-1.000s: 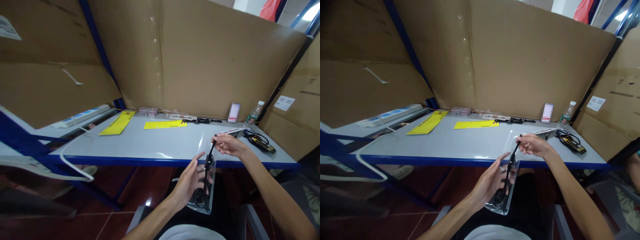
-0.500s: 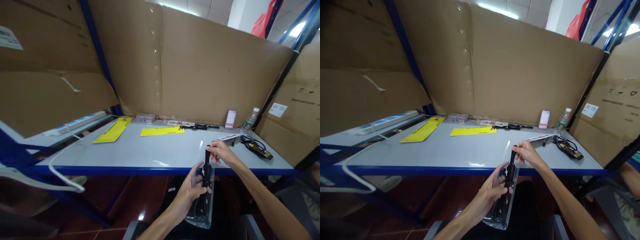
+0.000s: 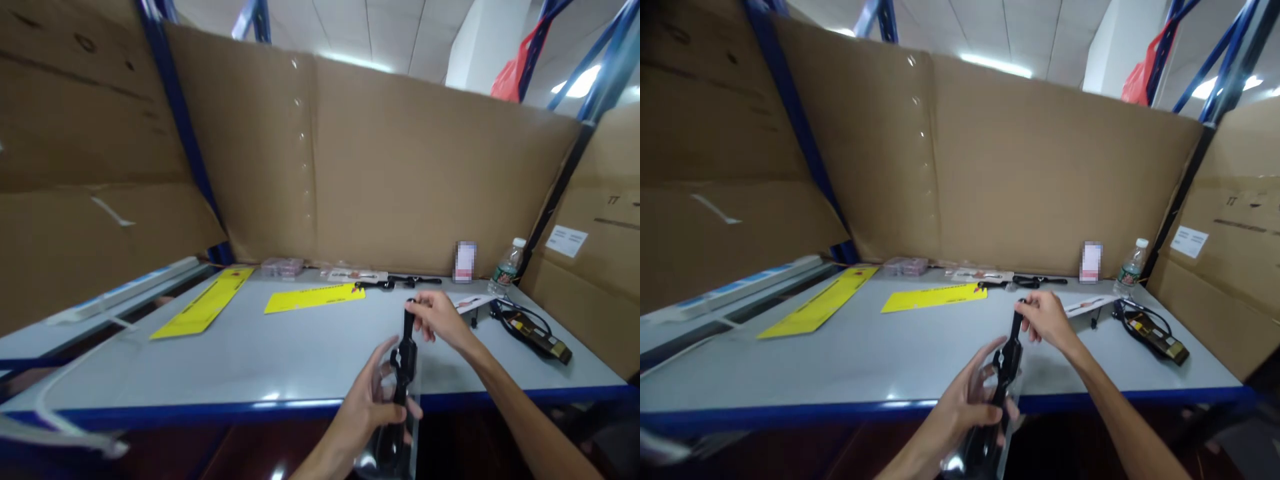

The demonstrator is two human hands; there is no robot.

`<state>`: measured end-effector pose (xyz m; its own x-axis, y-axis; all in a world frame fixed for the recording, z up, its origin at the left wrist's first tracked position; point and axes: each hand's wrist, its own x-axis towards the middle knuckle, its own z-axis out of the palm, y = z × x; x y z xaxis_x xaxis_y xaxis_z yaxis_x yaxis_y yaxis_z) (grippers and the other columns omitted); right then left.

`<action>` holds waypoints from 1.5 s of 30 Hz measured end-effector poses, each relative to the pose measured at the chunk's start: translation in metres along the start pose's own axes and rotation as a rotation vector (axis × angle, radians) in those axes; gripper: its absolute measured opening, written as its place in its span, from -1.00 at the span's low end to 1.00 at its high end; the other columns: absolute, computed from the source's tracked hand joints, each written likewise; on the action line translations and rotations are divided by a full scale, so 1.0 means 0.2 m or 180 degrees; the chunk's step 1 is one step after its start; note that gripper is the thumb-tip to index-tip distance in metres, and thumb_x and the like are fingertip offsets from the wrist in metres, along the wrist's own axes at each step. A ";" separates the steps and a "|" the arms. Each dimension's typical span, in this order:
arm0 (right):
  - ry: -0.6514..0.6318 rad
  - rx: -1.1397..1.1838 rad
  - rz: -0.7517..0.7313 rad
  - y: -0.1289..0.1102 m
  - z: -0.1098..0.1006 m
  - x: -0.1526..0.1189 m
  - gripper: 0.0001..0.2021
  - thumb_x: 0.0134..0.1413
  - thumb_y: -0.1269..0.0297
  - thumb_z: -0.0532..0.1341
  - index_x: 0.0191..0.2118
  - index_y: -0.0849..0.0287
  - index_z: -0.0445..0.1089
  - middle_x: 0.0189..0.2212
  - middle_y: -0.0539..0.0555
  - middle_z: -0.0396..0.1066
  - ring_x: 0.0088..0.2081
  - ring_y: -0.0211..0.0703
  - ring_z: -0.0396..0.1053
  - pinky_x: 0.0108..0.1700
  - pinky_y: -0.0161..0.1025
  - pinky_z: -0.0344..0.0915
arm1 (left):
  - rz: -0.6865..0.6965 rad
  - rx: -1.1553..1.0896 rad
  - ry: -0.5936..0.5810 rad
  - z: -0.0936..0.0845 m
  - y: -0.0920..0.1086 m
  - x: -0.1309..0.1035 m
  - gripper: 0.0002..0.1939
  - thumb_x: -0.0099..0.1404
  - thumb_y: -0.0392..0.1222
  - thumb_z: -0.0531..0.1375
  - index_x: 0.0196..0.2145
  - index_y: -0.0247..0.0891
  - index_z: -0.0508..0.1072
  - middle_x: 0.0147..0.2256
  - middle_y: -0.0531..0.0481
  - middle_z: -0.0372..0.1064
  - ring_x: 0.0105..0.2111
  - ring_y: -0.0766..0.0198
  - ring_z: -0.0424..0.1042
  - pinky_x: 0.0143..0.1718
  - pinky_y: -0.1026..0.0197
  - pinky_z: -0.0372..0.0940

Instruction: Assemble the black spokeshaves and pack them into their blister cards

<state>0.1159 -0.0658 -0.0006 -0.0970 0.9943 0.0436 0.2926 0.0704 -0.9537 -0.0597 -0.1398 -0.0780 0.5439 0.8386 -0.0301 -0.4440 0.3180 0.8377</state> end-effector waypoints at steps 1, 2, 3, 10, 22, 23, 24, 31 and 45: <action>0.0002 -0.0008 -0.0032 -0.01 -0.01 0.03 -0.69 -0.05 0.05 0.31 -0.53 0.13 0.25 -0.73 -0.07 0.35 -0.80 -0.34 0.18 -0.79 -0.40 -0.02 | -0.0008 0.0056 0.0031 0.00 0.03 0.02 0.10 -0.14 -0.46 0.32 0.32 0.05 0.03 0.04 -0.14 0.22 -0.33 0.06 0.57 -0.58 0.19 0.45; -0.0003 -0.0005 -0.0053 -0.02 -0.01 0.07 -0.70 -0.05 0.06 0.31 -0.53 0.14 0.28 -0.73 -0.08 0.34 -0.80 -0.36 0.15 -0.78 -0.40 -0.05 | -0.0035 0.0096 0.0051 -0.01 0.06 0.04 0.10 -0.14 -0.46 0.31 0.32 0.05 0.03 0.03 -0.14 0.22 -0.33 0.06 0.57 -0.57 0.17 0.45; -0.0021 0.0011 -0.0063 -0.02 -0.01 0.10 -0.71 -0.05 0.06 0.31 -0.53 0.15 0.30 -0.73 -0.09 0.32 -0.80 -0.39 0.12 -0.77 -0.40 -0.08 | -0.0069 0.0122 0.0075 -0.01 0.09 0.06 0.10 -0.13 -0.46 0.31 0.33 0.04 0.03 0.02 -0.14 0.23 -0.34 0.06 0.57 -0.56 0.16 0.45; -0.0248 0.0401 0.0064 -0.01 -0.03 0.31 -0.61 -0.15 -0.05 0.33 -0.54 0.14 0.23 -0.75 -0.19 0.09 -0.71 -0.47 -0.12 -0.66 -0.38 -0.26 | -0.0433 0.0325 -0.0056 -0.14 0.32 0.20 0.00 -0.15 -0.46 0.29 0.27 -0.07 0.12 -0.12 -0.11 0.37 -0.33 -0.01 0.59 -0.53 0.18 0.43; -0.0382 0.0271 0.0626 0.10 -0.12 0.52 -0.66 -0.07 -0.02 0.32 -0.42 0.18 0.34 -0.68 -0.02 0.42 -0.79 -0.42 0.07 -0.72 -0.39 -0.22 | -0.1230 0.0588 -0.0909 -0.42 0.50 0.54 0.04 -0.13 -0.47 0.34 0.29 -0.04 0.10 -0.19 -0.07 0.47 -0.38 0.07 0.59 -0.46 0.28 0.33; -0.0345 0.0279 0.0639 0.12 -0.11 0.53 -0.66 -0.06 -0.02 0.31 -0.42 0.18 0.34 -0.68 -0.03 0.41 -0.79 -0.42 0.07 -0.73 -0.40 -0.19 | -0.1151 0.0638 -0.0902 -0.42 0.49 0.55 0.02 -0.12 -0.48 0.33 0.29 -0.04 0.11 -0.21 -0.05 0.46 -0.37 0.07 0.59 -0.44 0.27 0.33; -0.0314 0.0293 0.0655 0.13 -0.10 0.53 -0.67 -0.05 -0.01 0.31 -0.44 0.18 0.34 -0.69 -0.04 0.41 -0.79 -0.42 0.08 -0.73 -0.40 -0.17 | -0.1072 0.0688 -0.0893 -0.41 0.48 0.55 0.00 -0.10 -0.49 0.31 0.28 -0.04 0.12 -0.22 -0.04 0.46 -0.36 0.07 0.60 -0.42 0.26 0.34; -0.0257 0.0586 0.0851 0.18 -0.07 0.53 -0.66 -0.15 -0.02 0.34 -0.47 0.16 0.32 -0.63 0.06 0.47 -0.68 -0.24 0.36 -0.71 -0.38 0.16 | -0.1160 0.0400 -0.0736 -0.36 0.44 0.53 -0.03 -0.04 -0.49 0.28 0.31 -0.07 0.11 -0.19 -0.09 0.45 -0.36 0.07 0.60 -0.42 0.26 0.34; 0.2299 -0.0057 -0.0937 -0.24 -0.37 0.26 -0.70 0.08 0.04 0.39 -0.27 0.13 0.39 -0.62 -0.04 0.48 -0.59 -0.11 0.50 -0.61 -0.34 0.30 | -0.1014 -0.0028 -0.0198 -0.36 0.36 0.51 -0.26 0.40 0.11 0.17 0.39 -0.10 -0.05 -0.19 -0.18 0.45 -0.29 -0.02 0.58 -0.45 0.10 0.43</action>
<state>0.1666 -0.0116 0.0687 0.4687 0.7397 0.4829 0.3666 0.3345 -0.8682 -0.0877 0.0010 -0.0605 0.6988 0.6678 -0.2564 -0.2505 0.5642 0.7867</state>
